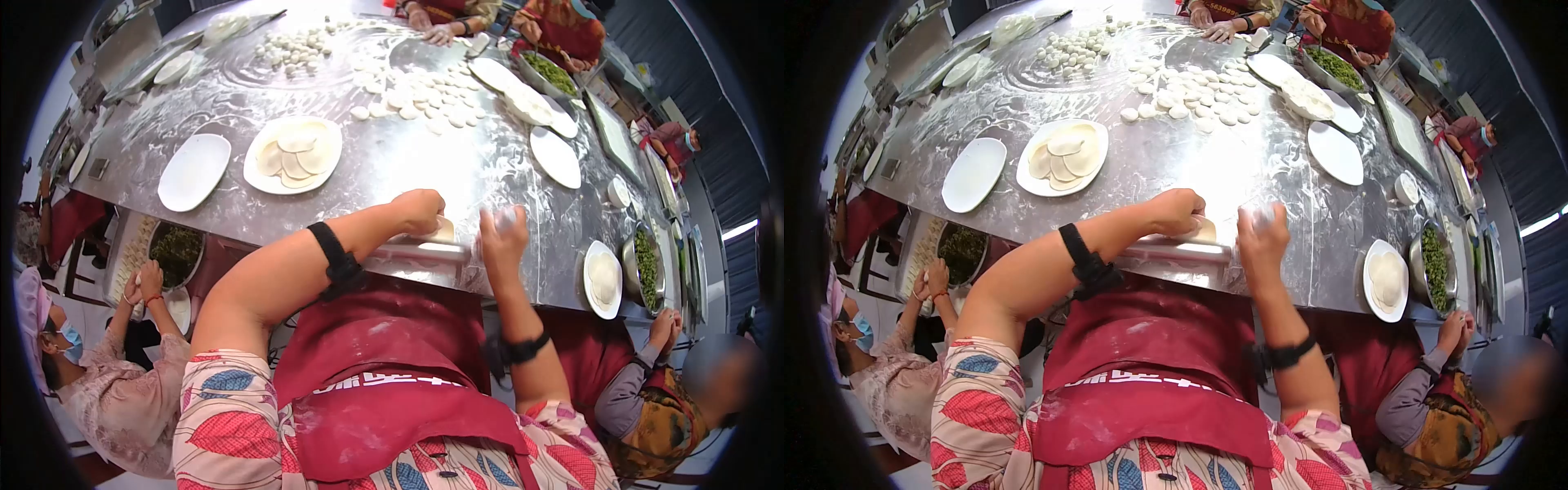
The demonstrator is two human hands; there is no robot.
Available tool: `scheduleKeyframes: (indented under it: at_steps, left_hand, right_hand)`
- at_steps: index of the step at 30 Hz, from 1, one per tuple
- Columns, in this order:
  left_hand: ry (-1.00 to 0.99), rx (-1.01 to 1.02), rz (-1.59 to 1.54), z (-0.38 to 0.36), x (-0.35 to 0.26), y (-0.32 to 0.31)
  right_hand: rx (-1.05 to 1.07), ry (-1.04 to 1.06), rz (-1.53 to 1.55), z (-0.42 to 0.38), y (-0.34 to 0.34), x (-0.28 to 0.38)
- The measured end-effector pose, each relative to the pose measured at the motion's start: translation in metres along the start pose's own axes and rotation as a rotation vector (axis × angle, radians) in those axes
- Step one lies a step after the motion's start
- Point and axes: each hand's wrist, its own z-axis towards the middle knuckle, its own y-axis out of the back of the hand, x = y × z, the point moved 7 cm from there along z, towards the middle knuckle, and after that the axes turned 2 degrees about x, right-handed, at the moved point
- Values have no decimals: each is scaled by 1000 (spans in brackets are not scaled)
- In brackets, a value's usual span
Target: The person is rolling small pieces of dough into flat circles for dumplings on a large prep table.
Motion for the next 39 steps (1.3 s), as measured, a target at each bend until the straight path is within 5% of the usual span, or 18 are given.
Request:
scheduleKeyframes:
  at_steps: [4,9,17,21,27,29,32,39]
  left_hand:
    - [65,41,-146,-15,10,7]
    - [46,-37,-110,-9,2,10]
    - [66,18,-105,-11,5,7]
    - [71,19,-135,-25,12,11]
    - [100,-25,-109,-8,24,3]
    - [62,-36,-9,-24,9,5]
    - [34,-54,-93,-37,8,4]
    - [81,-259,-334,-106,62,86]
  right_hand:
    - [-16,-63,113,-29,13,4]
    - [-44,116,-35,45,-30,-9]
    - [12,-52,182,-35,13,9]
    - [-4,-25,84,5,-4,1]
    - [-60,213,-82,42,-24,-17]
    - [1,-32,95,9,-7,-4]
    - [-38,14,146,-23,11,9]
    - [-35,32,193,-29,11,8]
